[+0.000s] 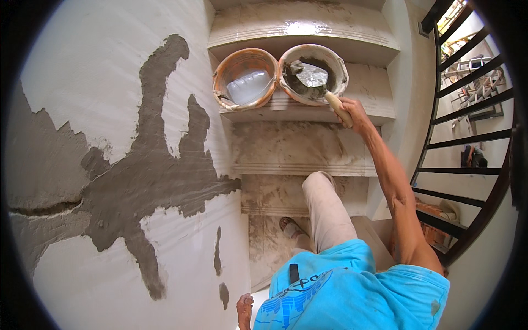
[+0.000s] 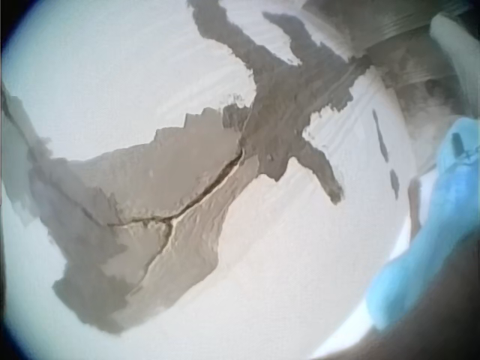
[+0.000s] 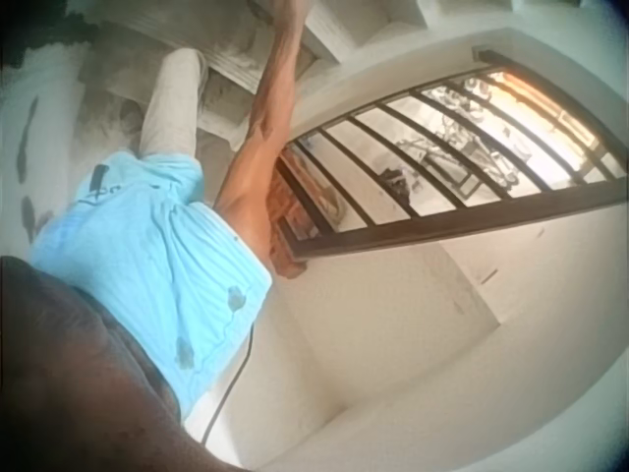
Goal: The person applies plaster to a vertical wall using a trowel. They repeatedly scoop plaster from a bucket placed on the stairs and spread it onto the wall surface to fill a damaged area.
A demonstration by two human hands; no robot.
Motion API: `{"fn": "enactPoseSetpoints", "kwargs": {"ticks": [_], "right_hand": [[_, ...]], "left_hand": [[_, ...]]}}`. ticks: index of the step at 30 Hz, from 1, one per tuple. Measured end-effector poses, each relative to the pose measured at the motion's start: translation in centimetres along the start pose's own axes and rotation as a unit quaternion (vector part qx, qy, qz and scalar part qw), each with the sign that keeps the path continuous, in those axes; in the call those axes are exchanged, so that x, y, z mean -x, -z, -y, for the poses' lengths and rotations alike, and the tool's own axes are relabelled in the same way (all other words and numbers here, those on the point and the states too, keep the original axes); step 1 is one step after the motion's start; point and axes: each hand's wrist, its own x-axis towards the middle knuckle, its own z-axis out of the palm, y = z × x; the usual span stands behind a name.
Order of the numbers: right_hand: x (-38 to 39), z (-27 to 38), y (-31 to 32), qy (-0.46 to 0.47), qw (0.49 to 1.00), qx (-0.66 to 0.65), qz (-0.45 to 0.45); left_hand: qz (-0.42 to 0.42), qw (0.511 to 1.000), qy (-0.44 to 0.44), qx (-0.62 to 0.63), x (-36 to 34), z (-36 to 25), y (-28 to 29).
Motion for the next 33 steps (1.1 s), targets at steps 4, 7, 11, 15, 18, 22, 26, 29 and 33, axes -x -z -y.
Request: {"fn": "enactPoseSetpoints", "kwargs": {"ticks": [4,7,11,15,18,22,26,29,33], "right_hand": [[2.2,-2.9,-0.3,0.067,0.994,-0.087,0.000],[2.0,-2.3,-1.7,0.072,0.990,-0.122,-0.010],[1.8,-1.4,-2.7,0.091,0.986,-0.136,-0.007],[1.4,-0.1,-3.3,0.076,0.989,-0.126,-0.030],[1.1,0.1,-3.9,0.068,0.988,-0.134,-0.035],[1.9,0.1,-4.1,0.064,0.991,-0.113,-0.030],[1.4,0.0,-3.8,0.097,0.989,-0.108,-0.018],[1.6,0.3,-3.9,0.120,0.989,-0.082,-0.009],[4.4,2.1,-6.1,0.160,0.987,-0.030,-0.013]], "left_hand": [[0.005,0.999,-0.017,-0.034,0.1,-0.1,-0.1],[0.005,1.000,-0.024,-0.014,-0.6,-0.1,-0.2],[0.009,0.999,-0.013,-0.050,-0.5,-0.8,0.6],[-0.018,0.996,-0.055,-0.066,-1.1,-0.9,0.6],[-0.011,0.994,-0.094,-0.058,-1.2,0.3,0.6],[-0.021,0.989,-0.118,-0.086,0.6,-2.4,0.6],[-0.044,0.978,-0.190,-0.079,3.1,-8.4,1.0],[-0.068,0.961,-0.249,-0.097,4.5,-12.7,2.0],[-0.087,0.950,-0.300,-0.012,8.5,-16.7,3.1]]}}
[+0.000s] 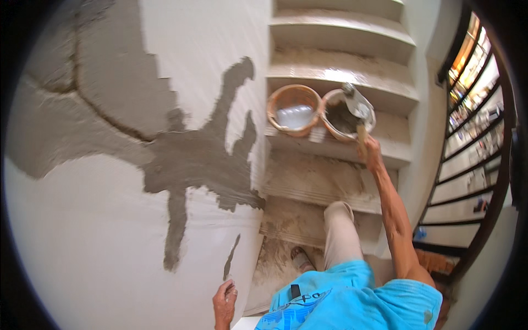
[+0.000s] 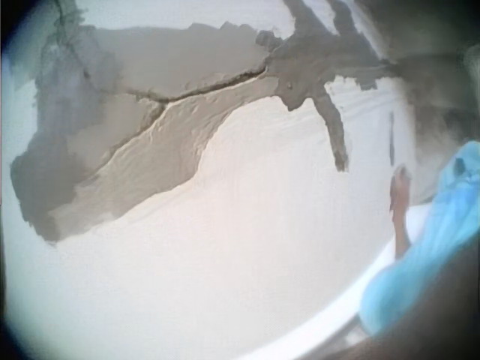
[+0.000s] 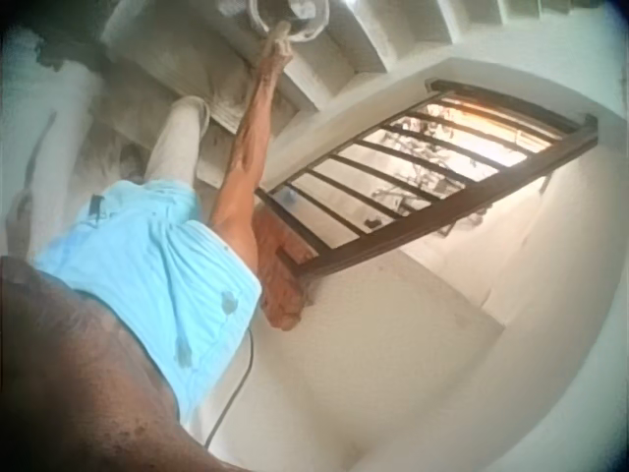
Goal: The person applies plaster to a vertical wall using a trowel. They repeatedly scoop plaster from a bucket placed on the stairs and spread it onto the wall surface to fill a damaged area.
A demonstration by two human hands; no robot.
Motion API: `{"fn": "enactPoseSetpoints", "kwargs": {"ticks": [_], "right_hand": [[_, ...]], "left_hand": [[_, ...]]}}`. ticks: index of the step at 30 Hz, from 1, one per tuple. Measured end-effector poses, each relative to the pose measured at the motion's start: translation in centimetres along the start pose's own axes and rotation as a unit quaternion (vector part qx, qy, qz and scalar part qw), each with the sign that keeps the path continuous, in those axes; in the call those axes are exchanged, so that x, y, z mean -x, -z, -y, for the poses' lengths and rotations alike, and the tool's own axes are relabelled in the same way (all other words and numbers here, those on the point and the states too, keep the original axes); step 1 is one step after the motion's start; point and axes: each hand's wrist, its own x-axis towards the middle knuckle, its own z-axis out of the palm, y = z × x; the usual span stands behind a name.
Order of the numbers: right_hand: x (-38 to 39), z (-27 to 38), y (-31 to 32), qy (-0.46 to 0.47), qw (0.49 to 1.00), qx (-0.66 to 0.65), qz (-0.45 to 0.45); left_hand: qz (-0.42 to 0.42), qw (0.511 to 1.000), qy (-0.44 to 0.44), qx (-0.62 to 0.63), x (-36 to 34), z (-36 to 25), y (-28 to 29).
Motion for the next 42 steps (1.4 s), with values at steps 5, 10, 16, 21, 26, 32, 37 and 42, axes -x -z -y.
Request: {"fn": "enactPoseSetpoints", "kwargs": {"ticks": [5,10,16,21,26,32,37,42], "right_hand": [[6.0,5.9,-3.9,0.012,0.995,-0.039,0.089],[10.3,9.6,-8.9,0.041,0.977,-0.124,0.167],[13.5,17.7,-17.8,0.038,0.935,-0.218,0.279],[15.5,23.1,-23.8,0.046,0.915,-0.251,0.311],[16.6,27.6,-27.9,0.116,0.898,-0.264,0.333],[17.4,33.2,-31.7,0.172,0.901,-0.237,0.321],[18.3,38.1,-35.9,0.282,0.910,-0.173,0.251],[16.7,42.2,-39.8,0.365,0.915,-0.042,0.165]], "left_hand": [[-0.102,0.985,-0.137,-0.012,1.1,-8.6,5.8],[-0.237,0.923,-0.274,-0.128,4.4,-14.9,11.0],[-0.439,0.775,-0.341,-0.300,9.0,-16.4,16.6],[-0.596,0.565,-0.318,-0.473,14.0,-16.3,21.9],[-0.680,0.406,-0.214,-0.572,19.3,-15.9,26.8],[-0.725,0.333,-0.142,-0.586,21.8,-13.3,31.9],[-0.732,0.333,-0.173,-0.569,21.5,-12.8,34.5],[-0.733,0.324,-0.171,-0.573,20.3,-11.7,36.6]]}}
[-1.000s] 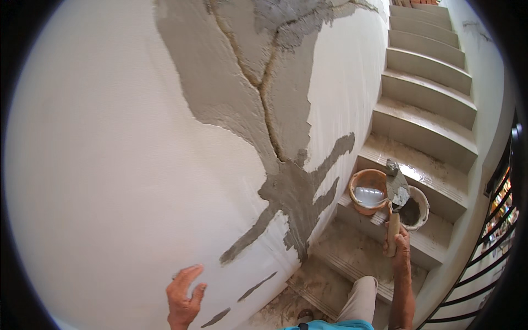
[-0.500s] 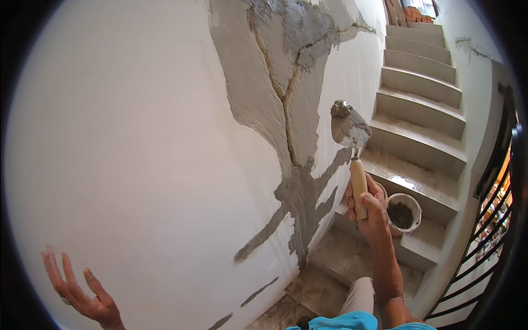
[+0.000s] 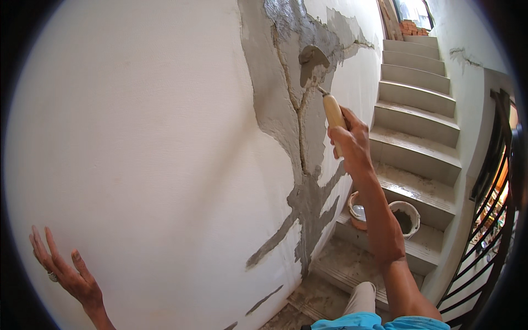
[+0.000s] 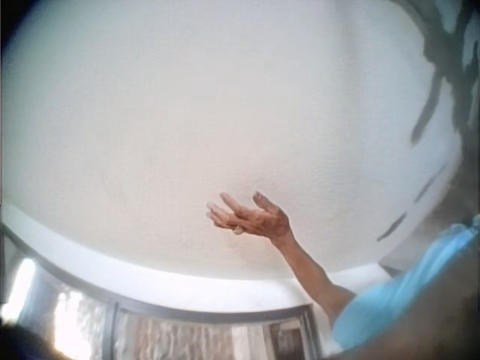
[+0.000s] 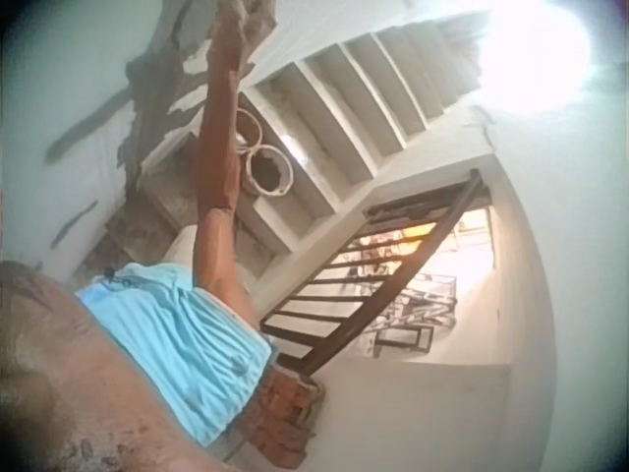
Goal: The person applies plaster to a vertical wall using a trowel. They repeatedly scoop plaster from a bucket placed on the stairs and spread it onto the wall surface to fill a damaged area.
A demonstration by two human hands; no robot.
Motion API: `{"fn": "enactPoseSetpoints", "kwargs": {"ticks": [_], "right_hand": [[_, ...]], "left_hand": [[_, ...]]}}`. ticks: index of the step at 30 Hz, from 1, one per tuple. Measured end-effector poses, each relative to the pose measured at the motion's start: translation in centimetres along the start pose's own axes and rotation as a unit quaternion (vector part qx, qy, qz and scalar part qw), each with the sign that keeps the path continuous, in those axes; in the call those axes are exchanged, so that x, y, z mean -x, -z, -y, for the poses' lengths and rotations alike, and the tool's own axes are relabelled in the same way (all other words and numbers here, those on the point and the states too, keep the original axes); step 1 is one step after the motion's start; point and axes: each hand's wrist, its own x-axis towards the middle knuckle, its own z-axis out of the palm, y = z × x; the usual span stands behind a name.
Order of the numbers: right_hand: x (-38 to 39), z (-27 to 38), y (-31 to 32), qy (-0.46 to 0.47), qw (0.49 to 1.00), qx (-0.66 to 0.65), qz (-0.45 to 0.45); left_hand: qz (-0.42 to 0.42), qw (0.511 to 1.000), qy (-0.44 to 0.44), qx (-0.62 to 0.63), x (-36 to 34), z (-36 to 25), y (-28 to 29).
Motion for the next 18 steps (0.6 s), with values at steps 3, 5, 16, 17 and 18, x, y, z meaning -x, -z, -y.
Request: {"fn": "enactPoseSetpoints", "kwargs": {"ticks": [3,5,16,17,18], "right_hand": [[-2.7,-0.7,-1.6,0.062,0.984,0.158,-0.057],[-4.4,-2.2,-2.5,0.160,0.943,0.275,-0.099],[1.3,-3.5,-5.2,0.234,0.862,0.440,-0.088],[2.2,-3.1,-4.8,0.229,0.872,0.427,-0.075],[2.8,-2.7,-4.6,0.227,0.882,0.409,-0.063]], "left_hand": [[-0.019,1.000,0.000,0.025,0.0,-0.3,-2.0],[-0.031,0.999,0.000,0.022,0.0,-0.4,-2.5],[-0.046,0.999,-0.008,0.025,1.0,0.9,-3.4],[-0.044,0.999,-0.010,0.020,1.1,1.1,-3.5],[-0.045,0.999,-0.012,0.011,1.1,1.3,-3.4]]}}
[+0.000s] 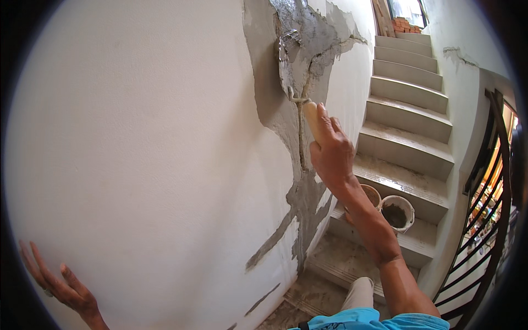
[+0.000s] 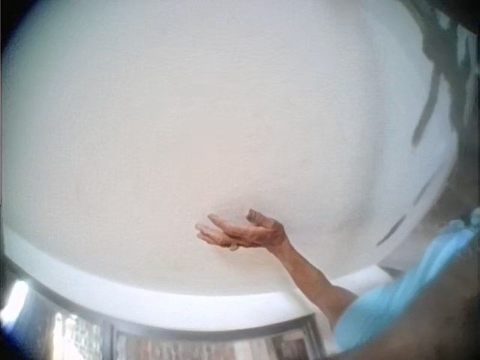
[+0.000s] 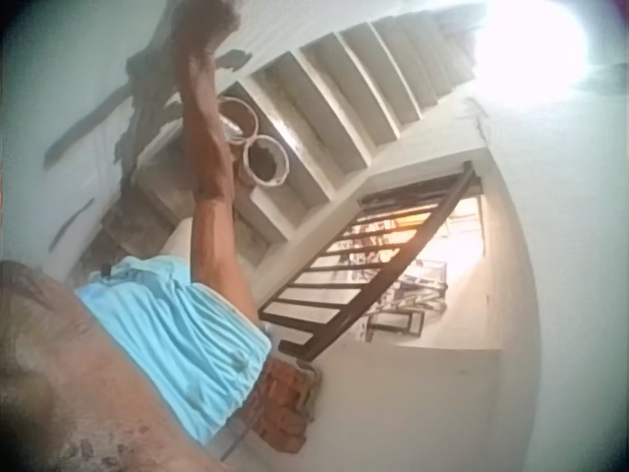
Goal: The person applies plaster to a vertical wall using a trowel. They repeatedly scoop plaster from a bucket placed on the stairs and spread it onto the wall surface to fill a damaged area.
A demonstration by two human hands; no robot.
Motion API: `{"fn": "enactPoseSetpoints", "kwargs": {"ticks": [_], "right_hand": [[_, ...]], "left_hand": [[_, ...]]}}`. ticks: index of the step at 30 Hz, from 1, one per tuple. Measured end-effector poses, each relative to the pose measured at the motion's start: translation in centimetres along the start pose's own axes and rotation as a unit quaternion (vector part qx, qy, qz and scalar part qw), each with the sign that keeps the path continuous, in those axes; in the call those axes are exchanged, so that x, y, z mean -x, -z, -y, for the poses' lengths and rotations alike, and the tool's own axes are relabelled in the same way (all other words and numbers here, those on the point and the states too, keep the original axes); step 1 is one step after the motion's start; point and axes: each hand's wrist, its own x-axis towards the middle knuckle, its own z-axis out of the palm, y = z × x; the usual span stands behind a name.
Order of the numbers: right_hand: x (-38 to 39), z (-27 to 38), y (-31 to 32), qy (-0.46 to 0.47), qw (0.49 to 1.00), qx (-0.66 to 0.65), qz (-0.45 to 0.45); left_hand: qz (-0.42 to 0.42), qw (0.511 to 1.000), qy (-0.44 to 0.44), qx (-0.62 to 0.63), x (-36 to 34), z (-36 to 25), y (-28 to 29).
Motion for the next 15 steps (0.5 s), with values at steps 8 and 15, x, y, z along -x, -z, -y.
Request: {"fn": "enactPoseSetpoints", "kwargs": {"ticks": [8,15], "right_hand": [[-2.9,-3.1,2.2,-0.074,0.990,-0.122,-0.011],[-8.8,-6.1,-1.3,-0.012,0.998,0.009,-0.060]], "left_hand": [[-0.007,1.000,0.007,0.001,0.2,-0.2,-0.1],[-0.005,1.000,0.024,0.013,0.5,-0.1,-0.3]]}}
